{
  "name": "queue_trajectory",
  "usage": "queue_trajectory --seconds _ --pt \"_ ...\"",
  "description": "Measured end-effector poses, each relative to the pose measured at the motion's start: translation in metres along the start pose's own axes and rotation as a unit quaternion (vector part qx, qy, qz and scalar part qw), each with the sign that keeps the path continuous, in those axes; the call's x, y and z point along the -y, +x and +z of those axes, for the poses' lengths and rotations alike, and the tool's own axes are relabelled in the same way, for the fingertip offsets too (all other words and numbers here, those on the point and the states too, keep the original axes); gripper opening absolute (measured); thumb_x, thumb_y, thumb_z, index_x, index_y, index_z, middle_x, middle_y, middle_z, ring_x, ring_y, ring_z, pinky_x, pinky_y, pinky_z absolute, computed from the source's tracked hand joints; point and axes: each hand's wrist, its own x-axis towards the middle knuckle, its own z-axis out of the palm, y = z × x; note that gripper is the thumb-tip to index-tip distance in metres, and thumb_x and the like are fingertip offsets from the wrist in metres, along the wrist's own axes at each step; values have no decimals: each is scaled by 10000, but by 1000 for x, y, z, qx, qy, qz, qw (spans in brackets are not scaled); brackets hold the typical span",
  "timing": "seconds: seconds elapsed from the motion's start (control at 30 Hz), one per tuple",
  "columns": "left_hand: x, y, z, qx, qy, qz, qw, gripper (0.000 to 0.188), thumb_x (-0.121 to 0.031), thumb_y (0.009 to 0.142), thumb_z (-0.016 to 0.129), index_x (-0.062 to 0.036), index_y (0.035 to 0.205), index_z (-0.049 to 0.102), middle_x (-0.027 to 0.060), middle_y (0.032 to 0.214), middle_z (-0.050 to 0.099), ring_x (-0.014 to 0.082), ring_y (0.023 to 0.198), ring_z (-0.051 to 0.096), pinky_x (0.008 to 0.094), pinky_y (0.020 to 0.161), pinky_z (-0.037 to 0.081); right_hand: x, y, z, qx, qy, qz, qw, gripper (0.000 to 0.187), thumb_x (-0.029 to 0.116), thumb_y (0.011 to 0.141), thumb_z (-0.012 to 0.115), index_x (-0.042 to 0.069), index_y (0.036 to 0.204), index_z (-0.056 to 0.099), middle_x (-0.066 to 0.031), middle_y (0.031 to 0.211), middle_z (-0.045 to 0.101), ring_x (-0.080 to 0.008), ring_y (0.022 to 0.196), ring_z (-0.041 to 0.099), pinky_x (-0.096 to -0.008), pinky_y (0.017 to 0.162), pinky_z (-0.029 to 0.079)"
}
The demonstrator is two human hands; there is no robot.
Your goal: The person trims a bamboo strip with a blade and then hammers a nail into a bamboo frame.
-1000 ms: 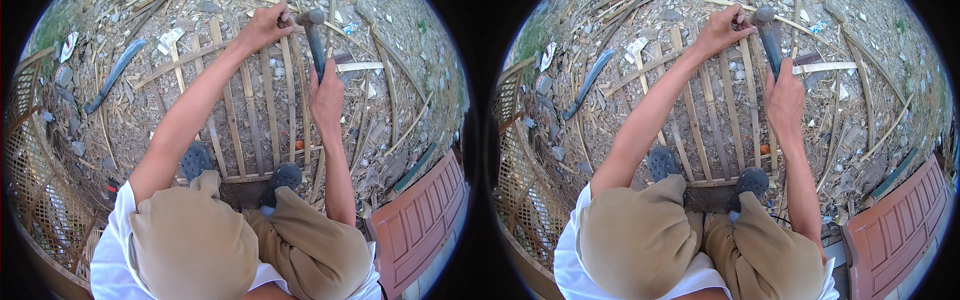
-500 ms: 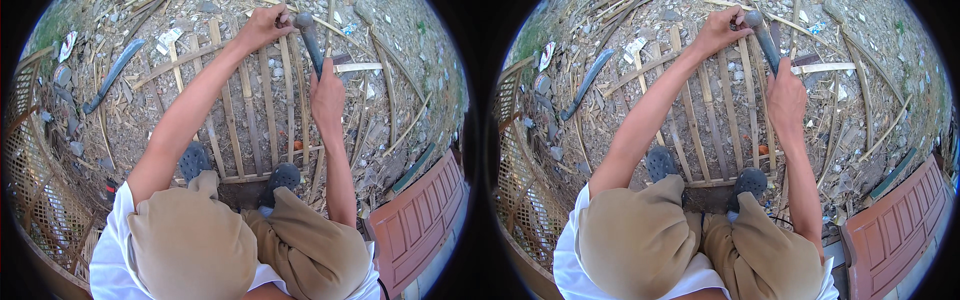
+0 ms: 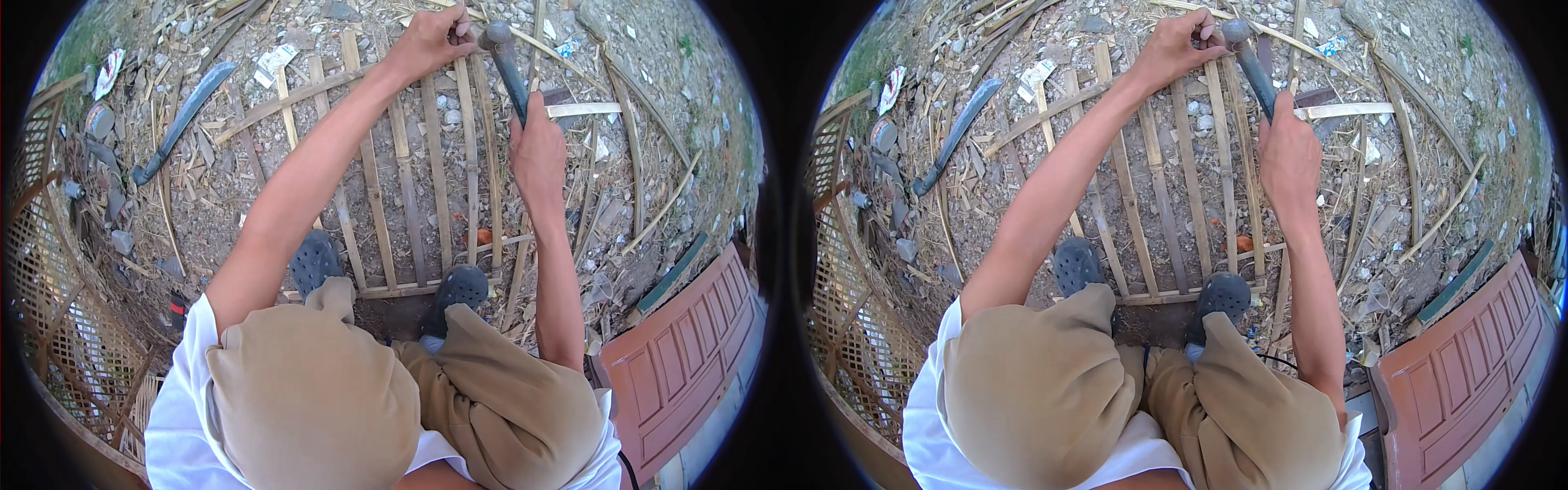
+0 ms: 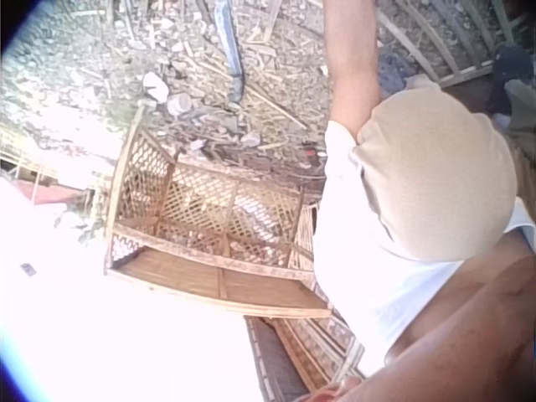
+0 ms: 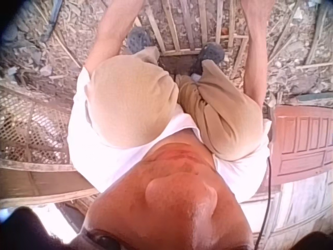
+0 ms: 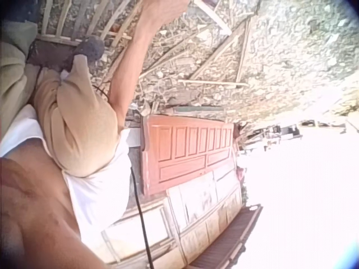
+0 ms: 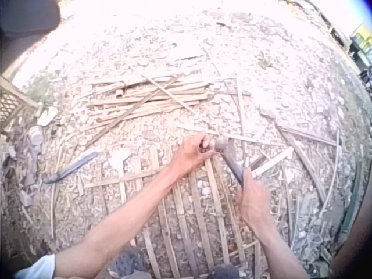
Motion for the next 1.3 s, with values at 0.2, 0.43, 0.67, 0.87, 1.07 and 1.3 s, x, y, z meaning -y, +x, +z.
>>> queue_trajectory --seconds 0.2,0.43,0.67,0.87,1.07,1.3 --pt "-5 2 -2 28 46 -42 998 382 -204 933 852 -51 876 507 97 727 595 213 687 572 364 655 488 4 -2 4 -17 11 12 1000 272 118 1024 677 -6 1183 494 -310 813 706 -546 807 704 -636 697 529" --pt "-13 0 -1 31 6 -74 997 270 -72 904 787 -50 909 518 116 735 575 266 706 605 390 674 492 9 -2 -1 -23 67 29 997 257 118 1029 663 -10 1176 495 -323 821 702 -561 833 701 -634 712 532" --pt "-6 2 6 25 -1 -29 999 181 51 846 661 -27 940 527 142 809 598 353 778 626 441 727 500 -4 -12 11 -12 80 15 997 220 100 1033 650 -10 1143 494 -338 814 686 -571 821 686 -629 676 520" --pt "8 -2 8 25 12 20 999 193 43 831 635 -14 1004 571 162 834 591 347 790 623 443 727 504 -11 -10 2 -45 127 43 990 194 110 1043 656 -10 1113 521 -320 788 677 -551 782 688 -596 650 500" --pt "7 -1 10 31 54 -1 998 185 14 855 630 -9 1034 591 178 872 616 349 835 643 446 760 525 -22 -9 9 -54 195 88 975 233 179 1056 665 -33 1007 580 -248 718 651 -448 655 655 -521 631 489" --pt "7 0 14 -139 93 -82 982 177 -8 908 618 -13 1083 589 210 899 622 388 852 643 493 778 525 -48 -13 49 -43 260 150 953 323 256 1053 689 -32 927 616 -174 698 615 -286 616 558 -462 630 462"
